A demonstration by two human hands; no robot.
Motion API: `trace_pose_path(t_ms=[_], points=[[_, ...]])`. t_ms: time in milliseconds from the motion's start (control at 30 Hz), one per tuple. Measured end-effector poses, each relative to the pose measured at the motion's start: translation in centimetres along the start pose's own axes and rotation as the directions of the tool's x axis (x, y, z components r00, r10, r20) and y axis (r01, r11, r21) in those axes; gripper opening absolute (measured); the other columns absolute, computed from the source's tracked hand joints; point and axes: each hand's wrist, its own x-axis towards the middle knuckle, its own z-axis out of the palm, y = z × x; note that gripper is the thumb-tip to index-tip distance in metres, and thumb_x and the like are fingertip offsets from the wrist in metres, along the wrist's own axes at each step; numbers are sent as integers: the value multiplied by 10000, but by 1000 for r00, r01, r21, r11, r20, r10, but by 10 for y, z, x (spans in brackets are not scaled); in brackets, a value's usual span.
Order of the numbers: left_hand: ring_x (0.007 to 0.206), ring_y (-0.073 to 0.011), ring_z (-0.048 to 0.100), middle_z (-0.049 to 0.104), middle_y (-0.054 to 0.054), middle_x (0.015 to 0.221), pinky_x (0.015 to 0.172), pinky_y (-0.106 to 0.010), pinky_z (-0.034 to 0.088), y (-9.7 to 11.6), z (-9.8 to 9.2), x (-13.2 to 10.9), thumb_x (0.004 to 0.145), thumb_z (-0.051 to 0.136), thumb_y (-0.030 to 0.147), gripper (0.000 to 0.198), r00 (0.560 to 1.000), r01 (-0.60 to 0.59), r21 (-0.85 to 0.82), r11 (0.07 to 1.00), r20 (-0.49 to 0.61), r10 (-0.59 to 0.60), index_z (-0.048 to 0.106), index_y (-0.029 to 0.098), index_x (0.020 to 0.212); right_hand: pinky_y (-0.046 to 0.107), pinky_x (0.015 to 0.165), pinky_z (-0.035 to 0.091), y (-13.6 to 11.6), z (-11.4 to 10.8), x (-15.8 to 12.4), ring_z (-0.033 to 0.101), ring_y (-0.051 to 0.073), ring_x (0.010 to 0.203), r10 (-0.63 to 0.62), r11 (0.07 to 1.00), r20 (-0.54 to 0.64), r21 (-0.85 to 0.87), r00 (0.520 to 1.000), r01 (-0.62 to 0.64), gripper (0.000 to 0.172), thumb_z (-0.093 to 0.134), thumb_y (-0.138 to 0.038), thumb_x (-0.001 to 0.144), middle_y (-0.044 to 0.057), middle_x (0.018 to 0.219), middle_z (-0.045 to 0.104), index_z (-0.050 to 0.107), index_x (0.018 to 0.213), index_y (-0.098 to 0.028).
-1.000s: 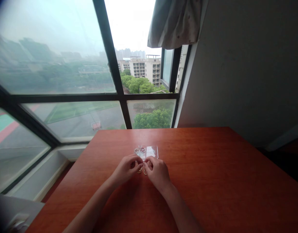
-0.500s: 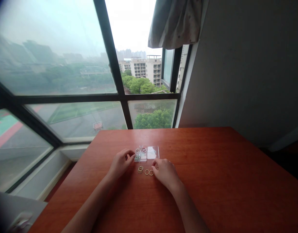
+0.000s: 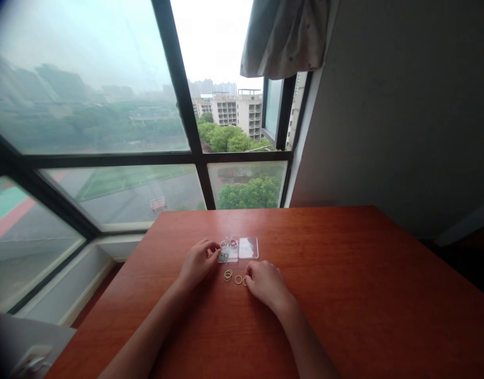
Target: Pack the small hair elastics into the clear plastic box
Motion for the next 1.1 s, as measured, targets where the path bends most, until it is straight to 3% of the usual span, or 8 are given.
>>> trace_pose_path(t_ms=[233, 367, 567, 1100], points=[[724, -151, 584, 632, -27, 827, 675, -245, 425, 3, -4, 0, 830, 538, 223, 150, 999, -14, 55, 998, 49, 11, 686, 196, 831, 220, 586, 319, -1, 0, -1, 627, 144, 699, -14, 1000, -12, 24, 1000, 14, 122, 561, -219, 795, 19, 776, 712, 683, 799, -223], [750, -157, 614, 654, -35, 885, 683, -236, 421, 10, -11, 9, 814, 561, 199, 168, 986, -46, 153, 987, 163, 21, 711, 228, 886, 216, 591, 323, -1, 0, 0, 622, 140, 695, -31, 999, -9, 43, 999, 31, 127, 558, -212, 793, 18, 769, 709, 684, 803, -221], [739, -188, 634, 671, -50, 854, 654, -240, 418, 23, -21, 28, 766, 566, 144, 192, 949, -89, 329, 940, 315, -21, 720, 249, 814, 219, 571, 301, -1, 1, 0, 613, 136, 685, -35, 999, -14, 39, 999, 36, 126, 553, -214, 793, 11, 763, 706, 679, 793, -222], [675, -209, 635, 695, -104, 769, 616, -266, 426, 45, -22, 35, 716, 572, 134, 142, 922, -108, 399, 911, 382, -58, 693, 184, 661, 215, 585, 317, -1, 0, -1, 614, 138, 686, -30, 998, -10, 47, 999, 31, 112, 568, -210, 798, 17, 765, 704, 680, 794, -217]])
